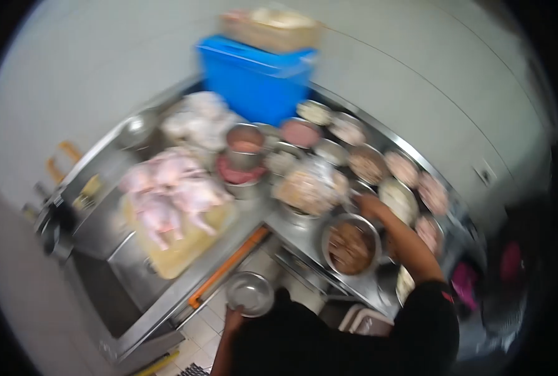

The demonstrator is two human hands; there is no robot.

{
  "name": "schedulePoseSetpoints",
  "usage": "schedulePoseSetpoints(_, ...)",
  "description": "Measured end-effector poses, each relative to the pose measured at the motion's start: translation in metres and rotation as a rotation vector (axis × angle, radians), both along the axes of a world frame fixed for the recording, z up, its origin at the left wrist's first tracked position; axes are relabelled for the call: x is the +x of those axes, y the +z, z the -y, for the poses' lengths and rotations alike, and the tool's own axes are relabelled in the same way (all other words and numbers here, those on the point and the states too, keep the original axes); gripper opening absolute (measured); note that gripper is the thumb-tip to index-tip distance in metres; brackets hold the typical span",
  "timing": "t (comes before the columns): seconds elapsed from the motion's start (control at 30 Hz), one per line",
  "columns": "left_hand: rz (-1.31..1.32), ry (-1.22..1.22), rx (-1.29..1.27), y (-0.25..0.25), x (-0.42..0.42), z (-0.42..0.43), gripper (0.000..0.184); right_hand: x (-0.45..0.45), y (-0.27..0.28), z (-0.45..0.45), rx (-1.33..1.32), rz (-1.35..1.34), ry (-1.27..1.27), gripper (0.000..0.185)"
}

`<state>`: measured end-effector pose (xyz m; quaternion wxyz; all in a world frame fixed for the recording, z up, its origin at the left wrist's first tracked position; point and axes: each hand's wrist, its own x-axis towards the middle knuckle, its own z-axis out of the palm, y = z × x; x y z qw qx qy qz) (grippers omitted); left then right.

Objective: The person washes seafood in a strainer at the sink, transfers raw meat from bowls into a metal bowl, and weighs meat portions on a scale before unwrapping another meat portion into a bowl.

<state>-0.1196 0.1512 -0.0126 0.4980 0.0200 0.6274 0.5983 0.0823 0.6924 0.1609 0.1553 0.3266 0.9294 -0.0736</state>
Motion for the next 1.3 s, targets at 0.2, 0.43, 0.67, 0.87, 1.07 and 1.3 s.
schedulePoseSetpoints(0.2,0.020,0.089,-0.110,0.030,0.009,0.000,0.058,-0.019,0.035,0.033,0.049,-0.020,-0.113,0.083)
schedulePoseSetpoints(0.43,0.013,0.053,-0.064,0.031,0.011,-0.007,0.056,-0.013,0.037,0.033,0.054,-0.034,-0.128,0.083)
schedulePoseSetpoints(0.67,-0.053,0.021,-0.030,0.044,0.017,-0.012,0.053,0.001,0.046,0.015,0.050,-0.165,0.030,0.060)
schedulePoseSetpoints(0.87,0.080,0.110,-0.028,0.039,0.010,-0.013,0.048,0.010,0.059,0.004,-0.217,-0.291,0.126,0.051)
schedulePoseSetpoints(1.07,0.032,0.036,-0.077,0.009,0.001,0.000,0.047,0.006,0.068,0.006,0.136,-0.508,0.071,0.013)
schedulePoseSetpoints(1.3,0.010,0.056,0.006,0.046,0.011,-0.014,0.043,0.021,0.023,-0.039,0.353,-0.304,-0.069,0.015)
